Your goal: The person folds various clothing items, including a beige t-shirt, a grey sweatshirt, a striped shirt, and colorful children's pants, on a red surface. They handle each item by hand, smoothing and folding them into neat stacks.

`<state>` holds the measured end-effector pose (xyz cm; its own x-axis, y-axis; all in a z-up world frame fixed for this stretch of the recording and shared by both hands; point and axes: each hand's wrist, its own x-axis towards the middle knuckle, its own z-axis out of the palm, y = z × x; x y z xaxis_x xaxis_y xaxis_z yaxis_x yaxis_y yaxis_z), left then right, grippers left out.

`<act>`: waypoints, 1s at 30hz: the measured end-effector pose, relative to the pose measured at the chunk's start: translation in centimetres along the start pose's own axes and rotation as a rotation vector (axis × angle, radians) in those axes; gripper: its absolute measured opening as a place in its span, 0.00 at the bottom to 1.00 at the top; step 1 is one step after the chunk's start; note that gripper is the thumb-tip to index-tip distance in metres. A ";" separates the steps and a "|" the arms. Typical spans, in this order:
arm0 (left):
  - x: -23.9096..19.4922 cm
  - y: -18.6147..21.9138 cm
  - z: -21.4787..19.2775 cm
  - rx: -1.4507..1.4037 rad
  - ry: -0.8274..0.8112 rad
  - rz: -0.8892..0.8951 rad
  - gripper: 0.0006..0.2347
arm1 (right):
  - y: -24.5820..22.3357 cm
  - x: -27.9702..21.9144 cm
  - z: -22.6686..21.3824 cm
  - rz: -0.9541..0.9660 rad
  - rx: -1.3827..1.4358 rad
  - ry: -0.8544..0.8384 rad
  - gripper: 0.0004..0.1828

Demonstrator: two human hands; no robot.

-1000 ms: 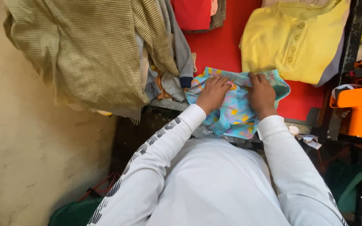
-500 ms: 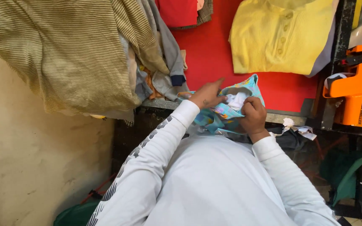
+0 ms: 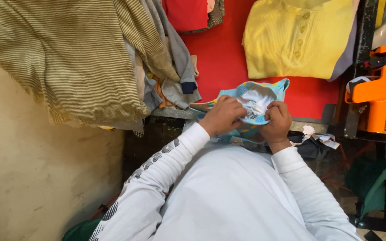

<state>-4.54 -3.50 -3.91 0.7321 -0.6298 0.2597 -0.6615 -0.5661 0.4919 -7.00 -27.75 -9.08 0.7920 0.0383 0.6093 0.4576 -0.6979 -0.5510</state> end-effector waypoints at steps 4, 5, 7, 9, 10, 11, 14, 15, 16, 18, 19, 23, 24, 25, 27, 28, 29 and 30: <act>-1.3 1.9 0.9 -0.068 0.221 0.087 0.13 | -0.7 0.4 -0.5 0.014 0.013 0.001 0.26; -1.6 2.1 1.5 -0.067 0.229 0.101 0.12 | -1.2 0.7 -0.7 0.043 0.043 -0.002 0.26; -1.4 3.3 0.5 -0.063 0.236 0.113 0.11 | -2.0 1.3 -1.0 0.071 0.075 -0.004 0.26; -0.4 5.6 -2.8 -0.313 0.232 -0.109 0.16 | -2.7 1.9 -1.2 0.139 0.238 -0.032 0.28; -0.3 5.9 -2.5 -0.313 0.232 -0.111 0.16 | -3.5 2.6 -1.4 0.140 0.239 -0.034 0.28; -0.3 6.1 -2.2 -0.430 0.180 -0.385 0.15 | -4.2 3.2 -1.6 0.153 0.289 -0.060 0.28; 0.5 6.2 -2.5 -0.617 0.146 -0.621 0.16 | -5.0 4.1 -1.6 0.175 0.365 -0.105 0.28; 0.8 6.3 -2.8 -0.692 0.169 -0.589 0.15 | -5.2 4.1 -1.6 0.185 0.394 -0.131 0.28; 0.7 5.8 -1.9 -0.691 0.167 -0.586 0.15 | -5.7 4.7 -1.9 0.186 0.393 -0.128 0.28; 0.4 4.8 -0.2 -0.829 0.229 -0.641 0.08 | -6.7 5.8 -2.4 0.204 0.326 -0.186 0.22; 0.5 4.5 -0.1 -0.828 0.229 -0.640 0.08 | -8.4 7.4 -3.4 0.203 0.326 -0.185 0.22; 0.8 3.7 -0.3 -1.231 0.331 -0.766 0.06 | -9.9 8.1 -4.8 0.297 0.299 -0.279 0.36; 0.9 3.6 -0.5 -1.317 0.352 -0.814 0.09 | -8.9 7.0 -4.6 0.361 0.387 -0.246 0.39; 0.9 3.7 -0.8 -1.316 0.350 -0.814 0.09 | -9.0 6.8 -4.5 0.362 0.387 -0.245 0.39; 1.0 3.6 -1.4 -1.332 0.341 -0.763 0.08 | -9.0 6.4 -4.4 0.730 0.628 -0.276 0.16; 1.0 3.8 -1.3 -1.333 0.336 -0.765 0.08 | -9.2 6.1 -4.0 0.735 0.627 -0.274 0.16; 0.9 3.9 -1.3 -1.326 0.337 -0.741 0.07 | -9.4 5.9 -3.7 0.774 0.656 -0.273 0.21; 1.0 4.0 -1.2 -1.317 0.339 -0.714 0.07 | -9.5 5.8 -3.2 0.811 0.686 -0.270 0.27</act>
<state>-6.26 -5.72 -0.72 0.9463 -0.1896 -0.2617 0.3080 0.2843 0.9079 -8.11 -23.21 1.50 0.9835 -0.0390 -0.1769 -0.1785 -0.0432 -0.9830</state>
